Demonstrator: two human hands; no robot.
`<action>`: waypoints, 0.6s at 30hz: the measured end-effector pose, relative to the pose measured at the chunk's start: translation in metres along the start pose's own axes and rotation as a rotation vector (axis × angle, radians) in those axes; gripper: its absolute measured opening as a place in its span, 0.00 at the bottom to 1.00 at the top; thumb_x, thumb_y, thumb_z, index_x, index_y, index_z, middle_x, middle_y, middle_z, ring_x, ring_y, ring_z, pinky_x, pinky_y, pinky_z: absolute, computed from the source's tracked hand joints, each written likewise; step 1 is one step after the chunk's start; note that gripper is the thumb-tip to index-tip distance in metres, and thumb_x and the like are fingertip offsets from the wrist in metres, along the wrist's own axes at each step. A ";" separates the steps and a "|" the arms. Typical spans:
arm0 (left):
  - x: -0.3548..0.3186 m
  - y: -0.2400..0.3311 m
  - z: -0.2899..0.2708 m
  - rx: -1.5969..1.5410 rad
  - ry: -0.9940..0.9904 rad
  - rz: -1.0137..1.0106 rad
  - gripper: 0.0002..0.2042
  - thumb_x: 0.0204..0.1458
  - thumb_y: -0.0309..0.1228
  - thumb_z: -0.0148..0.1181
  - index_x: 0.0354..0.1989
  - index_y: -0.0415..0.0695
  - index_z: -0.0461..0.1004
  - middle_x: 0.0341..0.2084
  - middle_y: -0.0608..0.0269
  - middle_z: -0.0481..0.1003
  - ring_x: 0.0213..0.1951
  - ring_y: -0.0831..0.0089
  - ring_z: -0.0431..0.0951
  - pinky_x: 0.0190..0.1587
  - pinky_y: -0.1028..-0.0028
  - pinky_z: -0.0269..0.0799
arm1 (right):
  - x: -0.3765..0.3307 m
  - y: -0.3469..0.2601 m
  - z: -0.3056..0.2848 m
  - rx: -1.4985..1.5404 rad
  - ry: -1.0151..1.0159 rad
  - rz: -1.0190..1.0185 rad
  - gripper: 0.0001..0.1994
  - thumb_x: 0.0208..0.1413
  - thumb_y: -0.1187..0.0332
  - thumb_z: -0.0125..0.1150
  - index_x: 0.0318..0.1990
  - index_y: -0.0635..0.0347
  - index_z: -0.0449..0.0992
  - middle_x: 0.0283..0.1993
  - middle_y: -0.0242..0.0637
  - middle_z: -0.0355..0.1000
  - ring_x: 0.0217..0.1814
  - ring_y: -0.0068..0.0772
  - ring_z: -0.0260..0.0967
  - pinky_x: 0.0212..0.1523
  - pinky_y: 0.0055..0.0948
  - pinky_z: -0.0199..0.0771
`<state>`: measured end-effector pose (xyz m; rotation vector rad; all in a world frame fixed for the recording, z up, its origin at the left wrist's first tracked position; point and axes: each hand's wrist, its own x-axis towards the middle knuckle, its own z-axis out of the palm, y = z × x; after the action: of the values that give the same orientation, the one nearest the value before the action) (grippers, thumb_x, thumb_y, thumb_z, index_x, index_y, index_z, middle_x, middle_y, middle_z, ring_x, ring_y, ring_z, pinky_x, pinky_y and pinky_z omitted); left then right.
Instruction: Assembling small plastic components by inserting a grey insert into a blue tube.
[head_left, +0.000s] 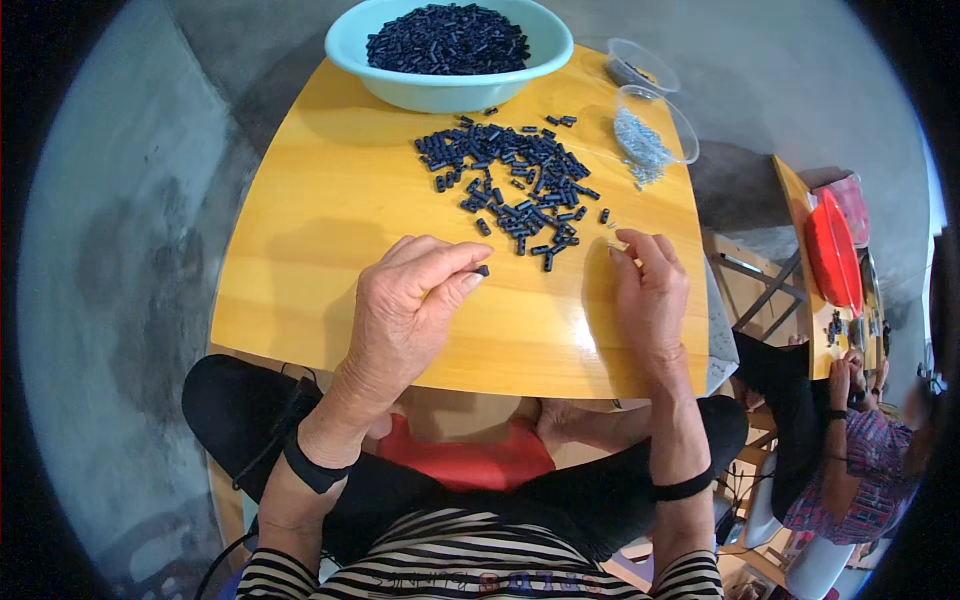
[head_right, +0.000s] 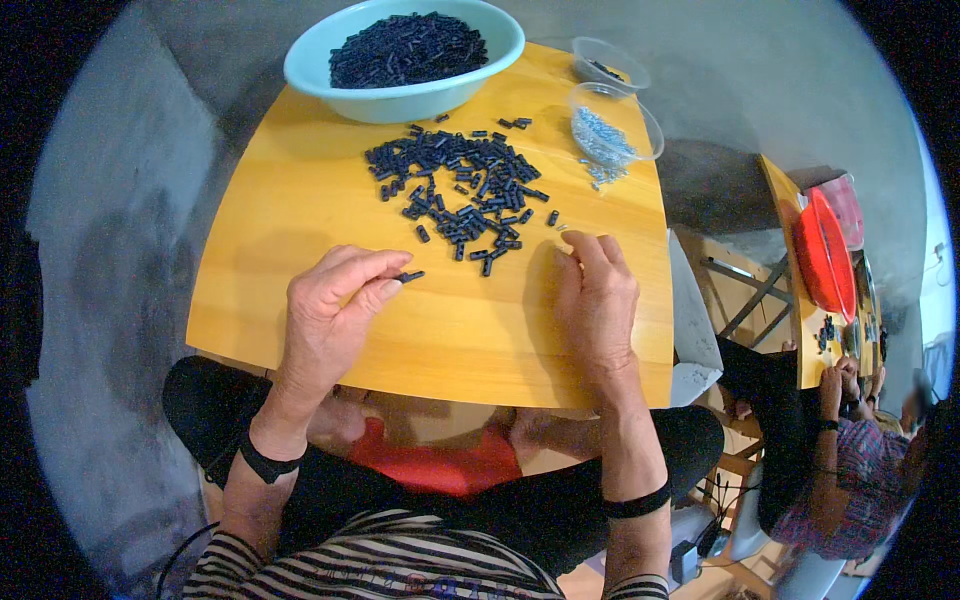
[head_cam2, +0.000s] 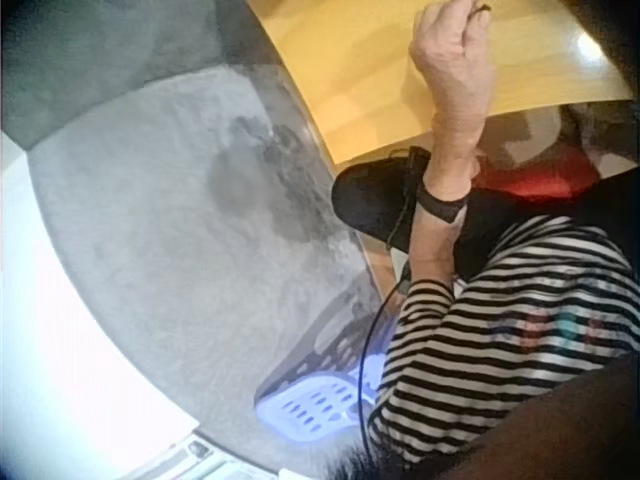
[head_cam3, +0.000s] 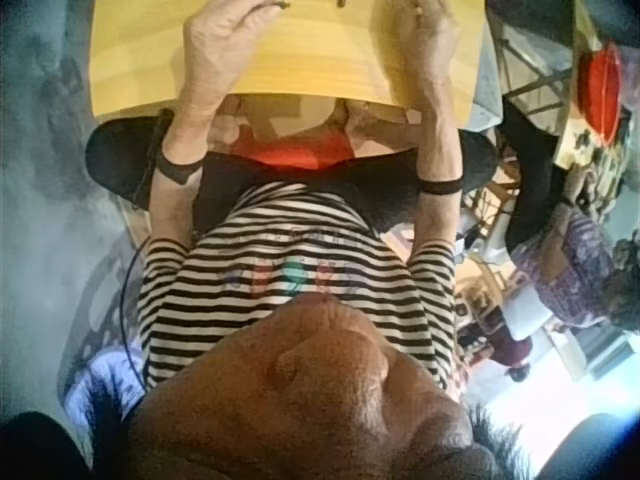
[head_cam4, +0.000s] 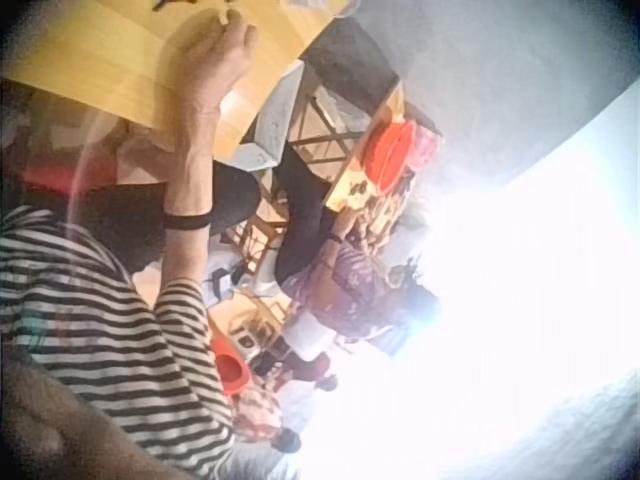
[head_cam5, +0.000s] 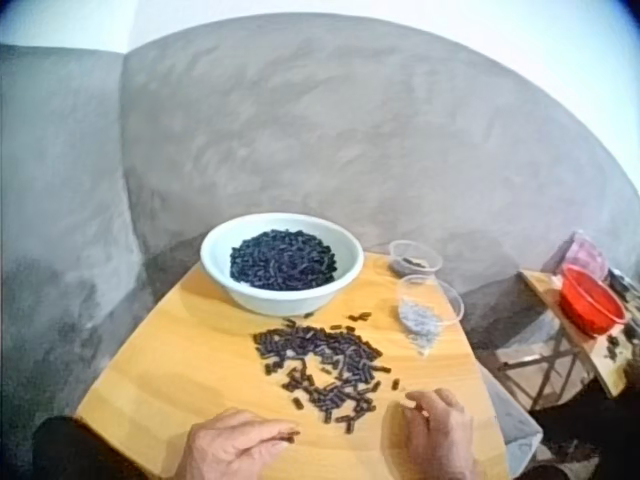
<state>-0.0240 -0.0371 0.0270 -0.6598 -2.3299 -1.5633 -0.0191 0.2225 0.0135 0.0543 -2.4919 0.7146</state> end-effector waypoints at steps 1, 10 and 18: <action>0.000 -0.002 -0.003 0.001 0.008 0.011 0.10 0.48 0.19 0.61 0.40 0.37 0.78 0.31 0.58 0.77 0.35 0.72 0.77 0.40 0.77 0.72 | 0.002 0.002 0.002 0.005 -0.006 -0.002 0.07 0.51 0.77 0.58 0.38 0.61 0.77 0.32 0.45 0.72 0.31 0.46 0.73 0.32 0.37 0.74; -0.010 -0.013 -0.015 -0.369 0.026 -0.211 0.08 0.51 0.20 0.60 0.40 0.37 0.79 0.32 0.62 0.78 0.36 0.77 0.76 0.39 0.78 0.72 | 0.001 0.003 0.014 -0.200 -0.013 -0.126 0.01 0.51 0.76 0.57 0.30 0.59 0.72 0.28 0.41 0.70 0.29 0.50 0.71 0.29 0.41 0.72; -0.014 -0.012 -0.023 -0.651 -0.123 -0.451 0.08 0.55 0.24 0.58 0.41 0.36 0.78 0.38 0.62 0.78 0.41 0.78 0.75 0.44 0.79 0.70 | -0.039 -0.038 0.002 0.017 -0.099 -0.049 0.03 0.51 0.79 0.57 0.32 0.61 0.71 0.29 0.43 0.70 0.28 0.45 0.72 0.29 0.35 0.72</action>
<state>-0.0188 -0.0650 0.0202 -0.3617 -2.1287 -2.6003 0.0203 0.1845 0.0108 0.1605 -2.5685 0.7290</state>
